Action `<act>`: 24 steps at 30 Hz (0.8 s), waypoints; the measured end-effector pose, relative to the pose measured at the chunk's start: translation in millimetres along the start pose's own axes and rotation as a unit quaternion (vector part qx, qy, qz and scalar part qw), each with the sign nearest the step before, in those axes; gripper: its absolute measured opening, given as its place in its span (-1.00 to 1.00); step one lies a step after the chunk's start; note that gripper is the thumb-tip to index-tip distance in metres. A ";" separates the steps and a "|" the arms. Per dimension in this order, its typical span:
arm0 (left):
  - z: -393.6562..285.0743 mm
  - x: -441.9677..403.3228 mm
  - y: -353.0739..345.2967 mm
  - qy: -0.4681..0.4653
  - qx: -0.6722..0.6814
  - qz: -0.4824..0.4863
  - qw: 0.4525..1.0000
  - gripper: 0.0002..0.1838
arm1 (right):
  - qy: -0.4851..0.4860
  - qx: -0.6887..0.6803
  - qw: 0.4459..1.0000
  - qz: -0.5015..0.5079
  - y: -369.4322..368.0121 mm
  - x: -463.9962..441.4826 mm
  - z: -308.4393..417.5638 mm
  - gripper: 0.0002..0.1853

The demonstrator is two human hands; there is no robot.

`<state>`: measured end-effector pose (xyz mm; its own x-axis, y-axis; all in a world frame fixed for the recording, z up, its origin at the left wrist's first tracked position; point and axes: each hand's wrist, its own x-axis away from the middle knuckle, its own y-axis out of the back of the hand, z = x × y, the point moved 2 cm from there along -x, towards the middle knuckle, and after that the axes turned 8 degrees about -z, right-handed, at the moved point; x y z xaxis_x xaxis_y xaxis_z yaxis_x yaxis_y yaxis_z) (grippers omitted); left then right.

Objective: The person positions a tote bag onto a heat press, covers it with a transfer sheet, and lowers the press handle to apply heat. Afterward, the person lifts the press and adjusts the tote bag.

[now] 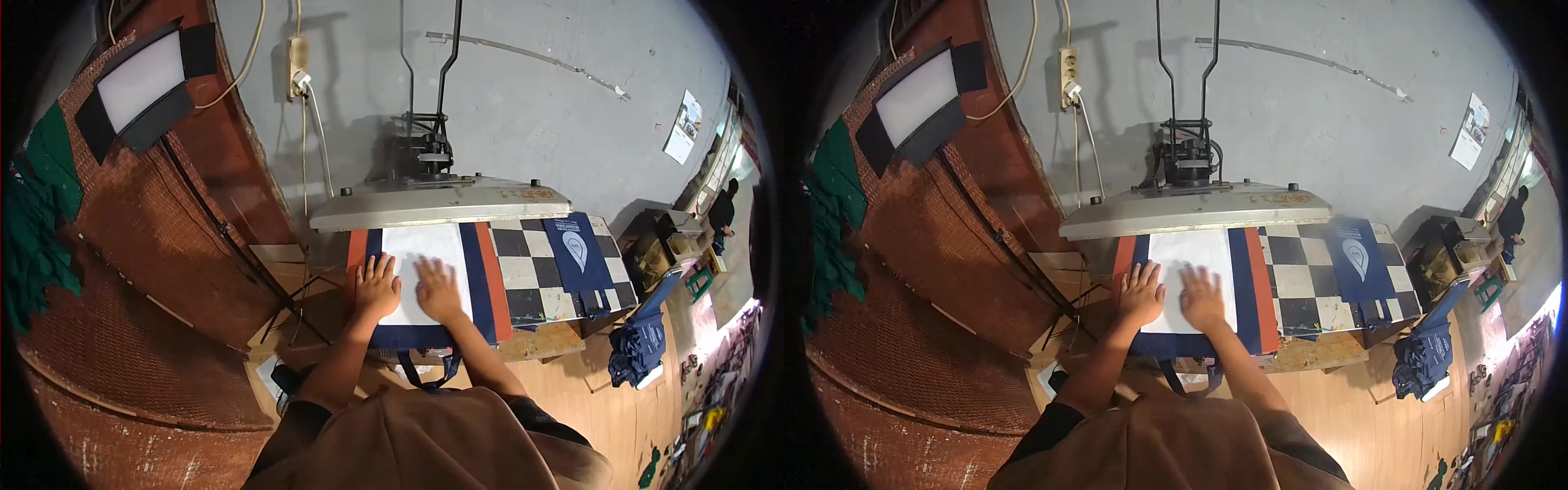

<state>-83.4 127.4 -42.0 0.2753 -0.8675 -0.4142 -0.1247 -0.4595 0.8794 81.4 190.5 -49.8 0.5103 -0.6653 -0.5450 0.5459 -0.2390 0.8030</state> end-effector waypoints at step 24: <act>-0.2 3.7 2.8 0.004 0.010 -0.002 1.000 -0.38 | -0.185 0.089 0.974 0.093 -16.3 -56.6 -87.1 -0.34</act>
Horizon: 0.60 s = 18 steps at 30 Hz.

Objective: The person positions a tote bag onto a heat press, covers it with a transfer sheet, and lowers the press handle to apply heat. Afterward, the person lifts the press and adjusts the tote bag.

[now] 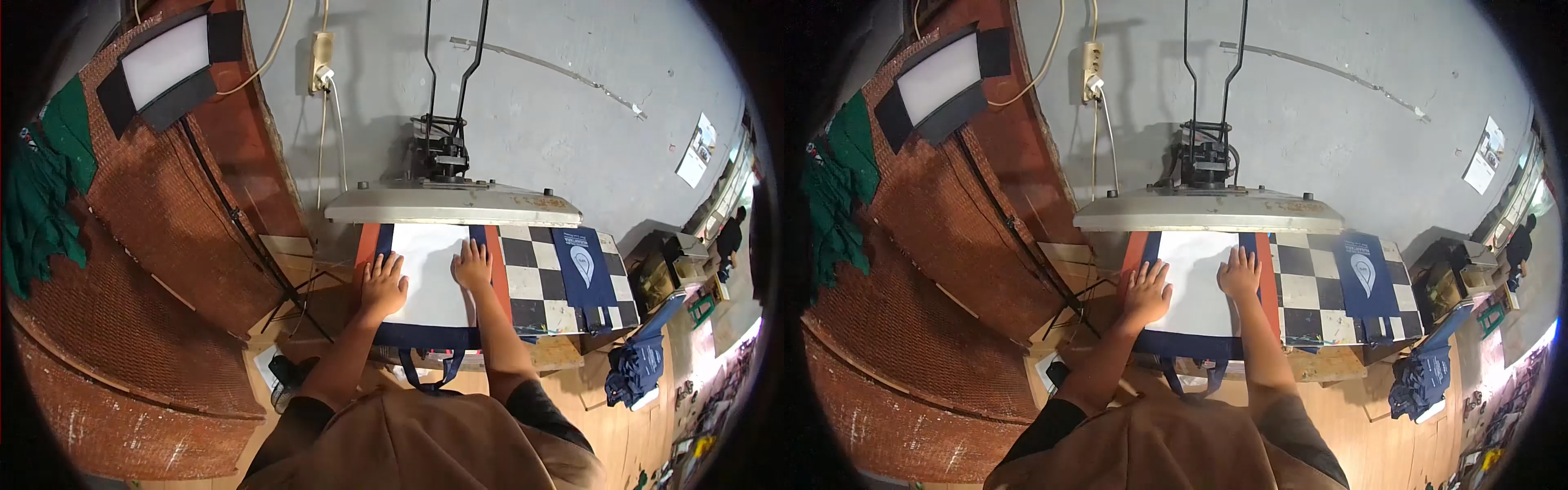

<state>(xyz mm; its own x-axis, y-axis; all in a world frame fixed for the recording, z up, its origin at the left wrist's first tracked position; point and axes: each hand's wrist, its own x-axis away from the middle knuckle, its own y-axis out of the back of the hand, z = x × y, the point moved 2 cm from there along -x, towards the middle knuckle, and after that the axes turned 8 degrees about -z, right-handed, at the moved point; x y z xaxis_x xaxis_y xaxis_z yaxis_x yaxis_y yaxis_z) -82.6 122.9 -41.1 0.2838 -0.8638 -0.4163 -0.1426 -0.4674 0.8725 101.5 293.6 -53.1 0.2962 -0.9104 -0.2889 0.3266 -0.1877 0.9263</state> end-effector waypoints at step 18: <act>-0.9 -2.0 -0.8 0.020 -0.002 0.031 0.999 -0.39 | 0.114 -0.038 0.990 -0.067 59.5 159.4 -15.6 -0.41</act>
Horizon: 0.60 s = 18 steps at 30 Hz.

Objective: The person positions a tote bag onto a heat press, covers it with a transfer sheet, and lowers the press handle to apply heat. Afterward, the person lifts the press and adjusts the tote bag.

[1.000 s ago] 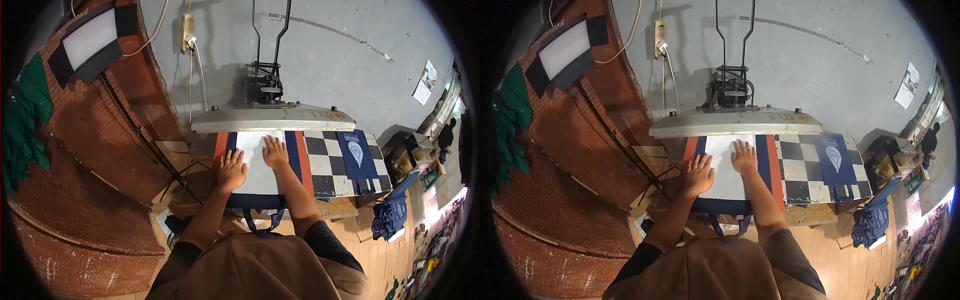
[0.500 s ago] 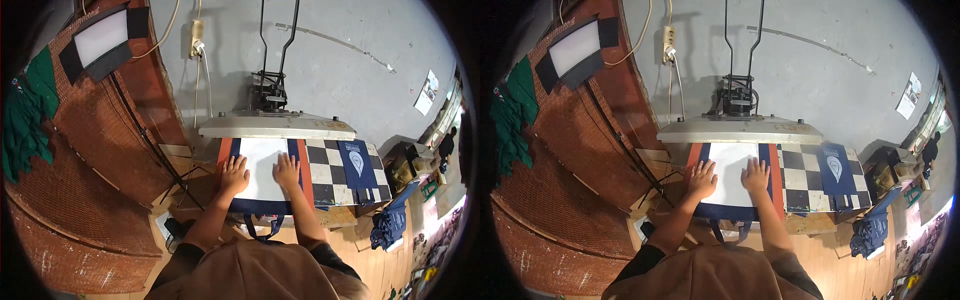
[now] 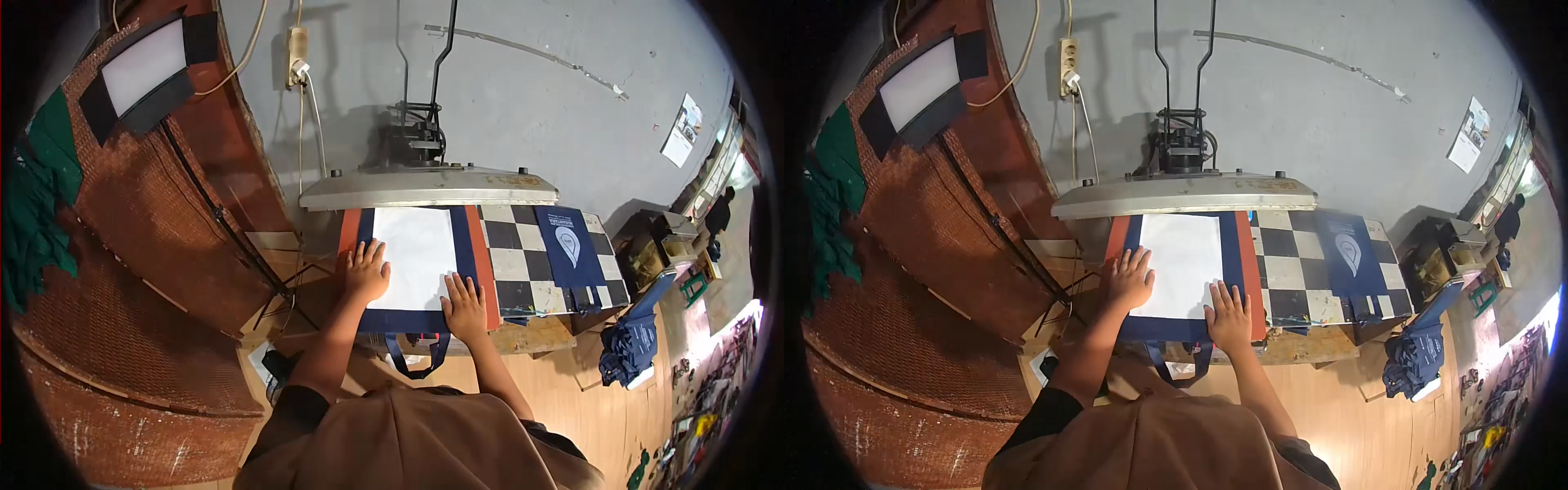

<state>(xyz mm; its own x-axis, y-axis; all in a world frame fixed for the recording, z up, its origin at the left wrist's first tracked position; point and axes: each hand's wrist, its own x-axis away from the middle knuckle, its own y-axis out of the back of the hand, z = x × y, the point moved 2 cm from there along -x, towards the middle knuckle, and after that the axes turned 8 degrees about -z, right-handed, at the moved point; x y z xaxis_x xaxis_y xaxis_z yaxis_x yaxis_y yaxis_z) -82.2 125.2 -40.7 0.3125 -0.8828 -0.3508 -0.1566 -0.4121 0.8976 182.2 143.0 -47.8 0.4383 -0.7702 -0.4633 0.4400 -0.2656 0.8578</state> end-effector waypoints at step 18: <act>-47.1 -31.3 -26.6 -0.131 0.060 0.017 0.989 -0.37 | -0.020 -0.024 0.999 0.019 12.9 -5.2 5.1 -0.42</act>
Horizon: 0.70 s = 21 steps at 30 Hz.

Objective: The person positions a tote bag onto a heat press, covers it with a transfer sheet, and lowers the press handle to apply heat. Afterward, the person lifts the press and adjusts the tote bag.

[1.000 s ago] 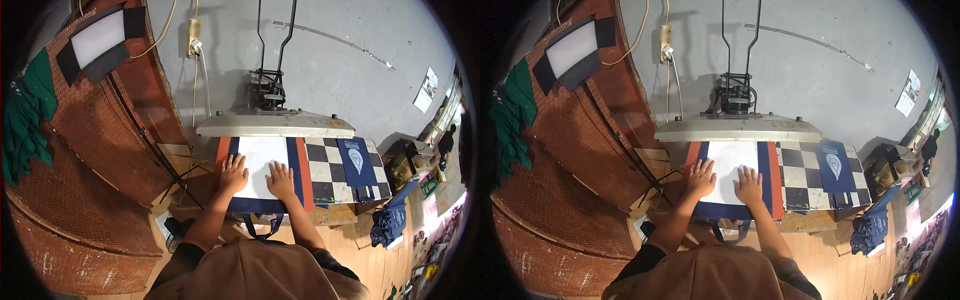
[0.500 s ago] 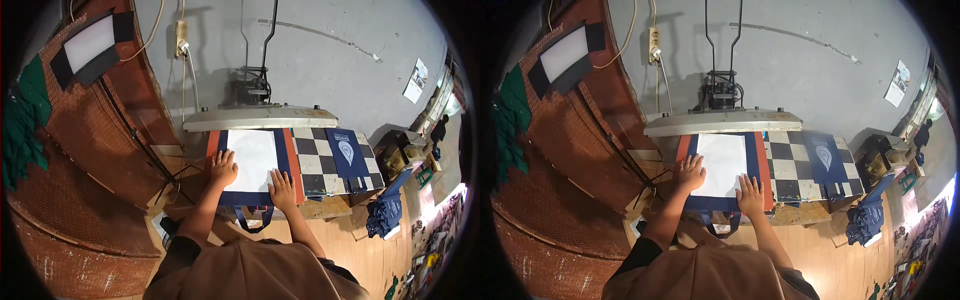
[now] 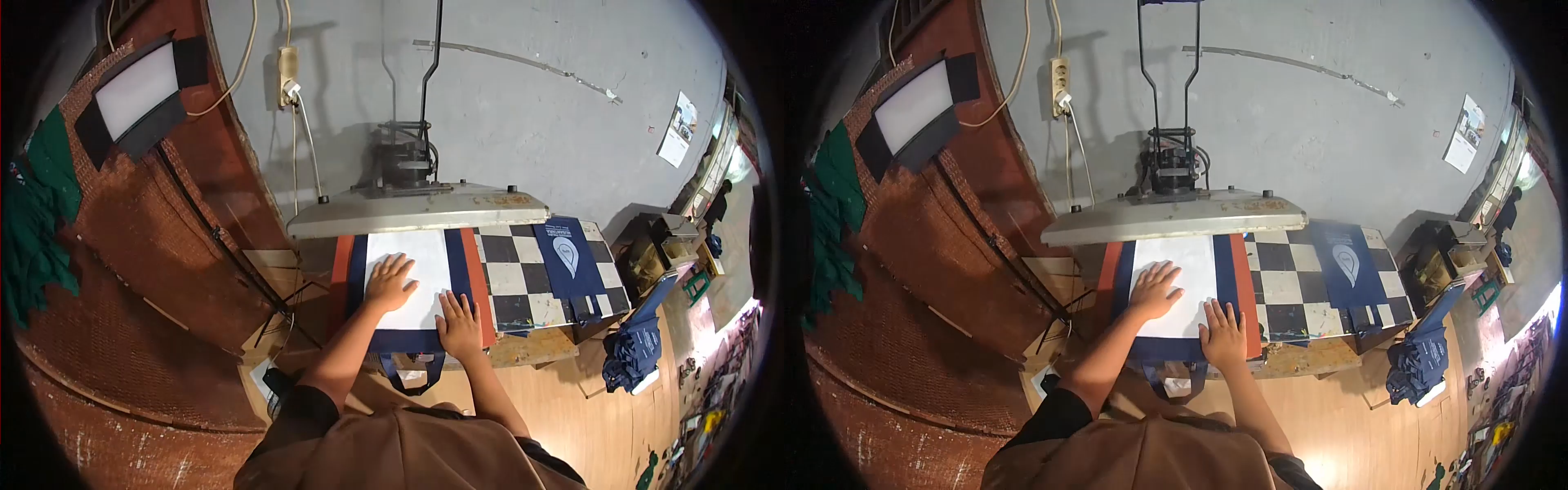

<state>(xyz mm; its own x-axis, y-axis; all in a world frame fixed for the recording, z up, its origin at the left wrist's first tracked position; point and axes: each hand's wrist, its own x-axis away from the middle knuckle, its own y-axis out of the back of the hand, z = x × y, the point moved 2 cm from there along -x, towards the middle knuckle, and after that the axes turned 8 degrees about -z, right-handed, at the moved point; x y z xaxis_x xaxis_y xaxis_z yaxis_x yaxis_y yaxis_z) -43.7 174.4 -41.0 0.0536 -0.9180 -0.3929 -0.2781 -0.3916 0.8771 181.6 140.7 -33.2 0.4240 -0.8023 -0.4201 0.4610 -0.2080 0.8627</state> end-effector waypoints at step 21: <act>61.9 -48.9 11.0 0.131 -0.048 -0.038 0.989 -0.38 | -0.023 0.000 1.000 0.018 1.9 -6.0 3.7 -0.40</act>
<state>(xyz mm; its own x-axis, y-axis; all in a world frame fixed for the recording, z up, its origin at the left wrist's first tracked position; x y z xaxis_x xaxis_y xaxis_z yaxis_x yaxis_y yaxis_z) -108.8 218.8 -29.2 0.3215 -0.8653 -0.3846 -0.1720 -0.4528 0.8749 177.0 143.0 -28.0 0.4048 -0.8340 -0.3748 0.4459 -0.1777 0.8772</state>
